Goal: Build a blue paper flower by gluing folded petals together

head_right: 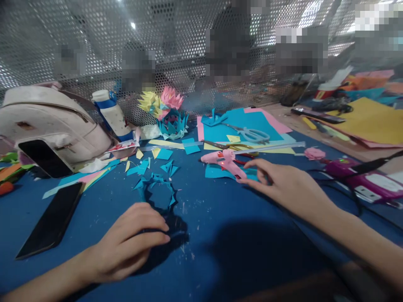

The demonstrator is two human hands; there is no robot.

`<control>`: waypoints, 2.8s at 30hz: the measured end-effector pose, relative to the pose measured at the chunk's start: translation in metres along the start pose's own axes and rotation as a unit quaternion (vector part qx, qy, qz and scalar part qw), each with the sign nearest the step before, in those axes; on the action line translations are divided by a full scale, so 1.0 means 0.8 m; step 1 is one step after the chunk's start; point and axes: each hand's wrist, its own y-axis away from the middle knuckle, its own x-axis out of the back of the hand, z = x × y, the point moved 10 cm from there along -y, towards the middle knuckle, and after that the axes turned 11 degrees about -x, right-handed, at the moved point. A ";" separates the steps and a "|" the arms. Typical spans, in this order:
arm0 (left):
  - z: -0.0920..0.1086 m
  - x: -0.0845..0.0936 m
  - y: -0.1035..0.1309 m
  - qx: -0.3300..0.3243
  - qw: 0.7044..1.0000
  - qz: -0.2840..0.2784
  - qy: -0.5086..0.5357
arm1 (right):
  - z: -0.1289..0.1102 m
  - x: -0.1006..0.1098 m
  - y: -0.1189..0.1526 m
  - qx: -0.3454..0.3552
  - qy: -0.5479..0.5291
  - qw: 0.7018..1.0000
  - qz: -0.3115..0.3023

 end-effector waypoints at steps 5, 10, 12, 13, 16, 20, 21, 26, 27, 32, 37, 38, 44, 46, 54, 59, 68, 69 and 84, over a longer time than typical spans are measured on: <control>-0.006 -0.025 -0.026 0.153 0.963 0.055 0.216 | -0.028 -0.024 -0.024 0.019 0.058 0.997 -0.038; -0.032 -0.047 -0.031 0.265 0.905 0.122 0.310 | -0.059 -0.025 -0.032 0.063 -0.065 0.993 -0.069; -0.050 -0.056 -0.028 0.310 0.871 0.163 0.345 | -0.071 -0.021 -0.029 0.074 -0.131 0.986 -0.074; -0.058 -0.062 -0.027 0.326 0.850 0.183 0.372 | -0.076 -0.020 -0.028 0.078 -0.165 0.980 -0.076; -0.076 -0.077 -0.027 0.354 0.795 0.247 0.427 | -0.094 -0.019 -0.022 0.093 -0.267 0.955 -0.093; -0.085 -0.087 -0.032 0.366 0.743 0.316 0.463 | -0.118 -0.024 -0.012 0.099 -0.362 0.916 -0.142; -0.086 -0.088 -0.036 0.360 0.739 0.325 0.468 | -0.124 -0.026 -0.009 0.097 -0.375 0.908 -0.159; -0.101 -0.094 -0.049 0.348 0.721 0.356 0.482 | -0.147 -0.034 0.002 0.101 -0.412 0.877 -0.225; -0.106 -0.096 -0.049 0.349 0.718 0.363 0.481 | -0.148 -0.035 0.003 0.103 -0.412 0.876 -0.229; -0.120 -0.104 -0.049 0.356 0.723 0.368 0.463 | -0.143 -0.047 0.003 0.105 -0.394 0.875 -0.261; -0.115 -0.100 -0.050 0.366 0.744 0.351 0.435 | -0.139 -0.051 -0.004 0.102 -0.405 0.858 -0.299; -0.115 -0.101 -0.049 0.375 0.749 0.344 0.424 | -0.137 -0.049 -0.008 0.096 -0.418 0.853 -0.296; -0.112 -0.110 -0.034 0.422 0.739 0.330 0.408 | -0.111 -0.010 -0.036 0.104 -0.560 0.810 -0.140; -0.111 -0.112 -0.033 0.426 0.740 0.326 0.407 | -0.099 -0.001 -0.036 0.114 -0.579 0.802 -0.087; -0.113 -0.122 -0.022 0.442 0.729 0.334 0.401 | -0.092 0.042 -0.013 0.219 -0.554 0.802 0.050; -0.113 -0.125 -0.020 0.444 0.736 0.316 0.401 | -0.086 0.046 -0.010 0.201 -0.539 0.814 0.075; -0.112 -0.123 -0.023 0.434 0.737 0.328 0.402 | -0.076 0.038 -0.013 0.169 -0.570 0.802 0.053; -0.111 -0.122 -0.024 0.430 0.738 0.329 0.404 | -0.077 0.039 -0.013 0.174 -0.571 0.801 0.050; -0.105 -0.114 -0.032 0.422 0.769 0.304 0.372 | -0.092 0.051 -0.011 0.207 -0.530 0.818 0.085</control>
